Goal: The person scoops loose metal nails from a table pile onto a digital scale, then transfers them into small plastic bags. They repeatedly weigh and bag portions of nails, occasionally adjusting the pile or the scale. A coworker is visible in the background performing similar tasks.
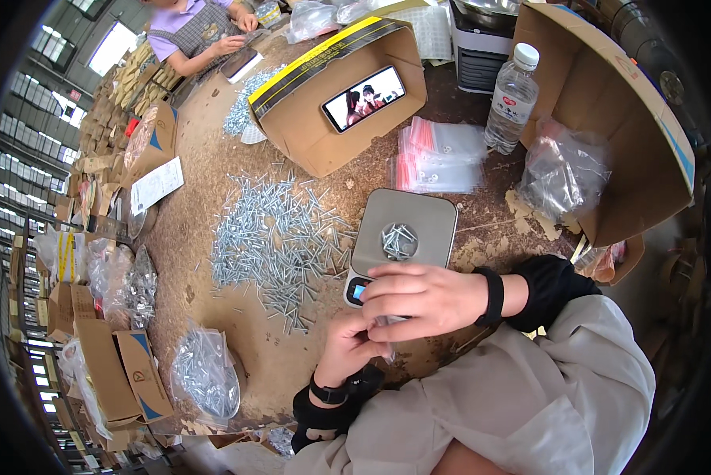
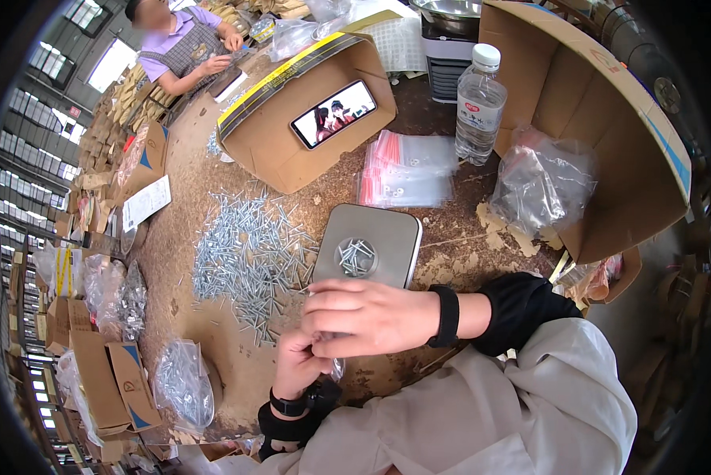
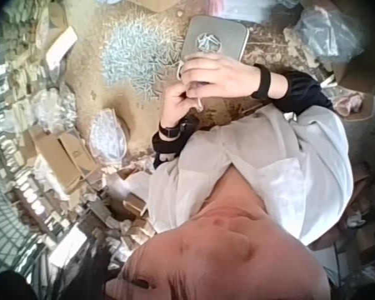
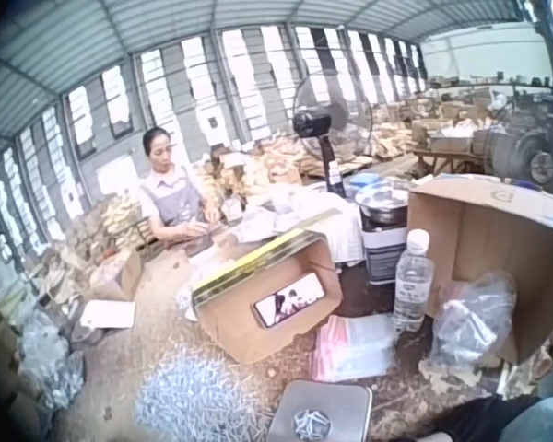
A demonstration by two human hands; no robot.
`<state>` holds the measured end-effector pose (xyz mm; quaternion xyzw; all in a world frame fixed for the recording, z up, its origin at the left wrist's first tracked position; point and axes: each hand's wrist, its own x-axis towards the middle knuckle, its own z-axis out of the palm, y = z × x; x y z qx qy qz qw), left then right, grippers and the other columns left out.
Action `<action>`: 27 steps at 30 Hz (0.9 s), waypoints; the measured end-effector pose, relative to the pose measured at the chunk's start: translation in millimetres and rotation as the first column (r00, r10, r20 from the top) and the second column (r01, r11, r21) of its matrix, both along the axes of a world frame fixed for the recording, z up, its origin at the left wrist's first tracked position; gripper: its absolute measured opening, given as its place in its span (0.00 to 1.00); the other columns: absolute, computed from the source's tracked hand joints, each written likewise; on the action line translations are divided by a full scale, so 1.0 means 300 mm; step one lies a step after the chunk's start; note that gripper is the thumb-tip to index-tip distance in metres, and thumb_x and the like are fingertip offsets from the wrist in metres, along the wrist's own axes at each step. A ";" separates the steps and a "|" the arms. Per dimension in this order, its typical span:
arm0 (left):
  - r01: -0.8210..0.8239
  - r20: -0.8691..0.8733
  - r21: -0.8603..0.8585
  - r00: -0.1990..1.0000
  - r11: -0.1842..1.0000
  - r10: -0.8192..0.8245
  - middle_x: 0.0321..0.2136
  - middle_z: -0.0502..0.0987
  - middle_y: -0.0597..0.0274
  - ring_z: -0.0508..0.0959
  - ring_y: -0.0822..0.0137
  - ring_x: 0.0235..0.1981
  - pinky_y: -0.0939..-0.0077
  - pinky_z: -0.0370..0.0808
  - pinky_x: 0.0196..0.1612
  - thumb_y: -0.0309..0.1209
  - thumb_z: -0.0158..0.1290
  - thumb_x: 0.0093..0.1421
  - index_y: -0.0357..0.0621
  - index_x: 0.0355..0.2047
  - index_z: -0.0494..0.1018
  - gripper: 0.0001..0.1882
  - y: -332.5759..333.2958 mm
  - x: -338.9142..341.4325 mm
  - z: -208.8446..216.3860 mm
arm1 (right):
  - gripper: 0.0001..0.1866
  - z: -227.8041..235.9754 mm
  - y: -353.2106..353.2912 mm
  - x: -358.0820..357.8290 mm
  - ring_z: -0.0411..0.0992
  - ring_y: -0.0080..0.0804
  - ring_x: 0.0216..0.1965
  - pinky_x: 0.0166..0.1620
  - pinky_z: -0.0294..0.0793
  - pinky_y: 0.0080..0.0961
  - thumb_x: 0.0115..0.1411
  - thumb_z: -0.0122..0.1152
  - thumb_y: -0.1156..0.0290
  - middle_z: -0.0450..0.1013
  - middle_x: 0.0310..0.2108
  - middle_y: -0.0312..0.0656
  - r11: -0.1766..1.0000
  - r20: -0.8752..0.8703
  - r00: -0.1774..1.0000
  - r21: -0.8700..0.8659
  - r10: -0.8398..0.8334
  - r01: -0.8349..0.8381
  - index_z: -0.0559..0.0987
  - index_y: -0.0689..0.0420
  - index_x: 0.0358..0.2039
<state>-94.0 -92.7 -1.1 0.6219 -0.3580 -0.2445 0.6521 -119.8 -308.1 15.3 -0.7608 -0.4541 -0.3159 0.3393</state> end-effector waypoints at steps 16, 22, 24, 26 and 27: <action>-0.181 -0.425 0.157 0.875 0.971 0.232 0.26 0.73 0.73 0.69 0.80 0.27 0.84 0.66 0.31 0.27 0.50 0.65 0.39 0.38 0.76 0.06 0.001 -0.030 0.007 | 0.07 0.039 -0.010 -0.032 0.67 0.42 0.56 0.68 0.57 0.49 0.57 0.61 0.70 0.71 0.42 0.42 0.981 -0.206 0.959 0.071 0.194 -0.183 0.74 0.55 0.34; -0.050 -0.583 0.047 0.809 0.998 0.068 0.32 0.75 0.69 0.75 0.76 0.35 0.79 0.71 0.42 0.23 0.57 0.56 0.41 0.36 0.72 0.08 0.037 0.002 0.008 | 0.07 0.025 -0.022 -0.033 0.65 0.44 0.58 0.70 0.46 0.55 0.63 0.58 0.67 0.70 0.40 0.40 0.943 -0.423 0.843 0.149 0.333 -0.298 0.70 0.55 0.32; 0.006 -0.657 0.053 0.754 0.999 0.030 0.36 0.75 0.68 0.75 0.73 0.41 0.74 0.71 0.49 0.23 0.62 0.53 0.42 0.40 0.72 0.15 -0.018 -0.017 0.077 | 0.07 0.019 -0.016 -0.028 0.64 0.45 0.59 0.70 0.45 0.56 0.63 0.59 0.68 0.70 0.40 0.40 0.953 -0.410 0.861 0.100 0.302 -0.287 0.71 0.54 0.32; 0.196 -0.559 0.064 0.819 0.979 -0.128 0.40 0.74 0.68 0.74 0.71 0.45 0.71 0.69 0.54 0.23 0.66 0.49 0.42 0.44 0.72 0.22 -0.011 -0.006 0.071 | 0.07 0.001 -0.013 -0.024 0.63 0.46 0.59 0.70 0.45 0.56 0.62 0.60 0.69 0.70 0.41 0.41 0.954 -0.417 0.862 0.047 0.287 -0.295 0.71 0.54 0.32; 0.323 -0.465 0.088 0.850 0.942 -0.248 0.42 0.74 0.67 0.74 0.70 0.48 0.69 0.68 0.57 0.22 0.68 0.47 0.43 0.45 0.71 0.25 0.002 0.004 0.049 | 0.10 -0.003 -0.011 -0.013 0.62 0.46 0.60 0.69 0.48 0.56 0.59 0.65 0.67 0.70 0.45 0.42 0.946 -0.402 0.860 0.060 0.315 -0.318 0.71 0.53 0.32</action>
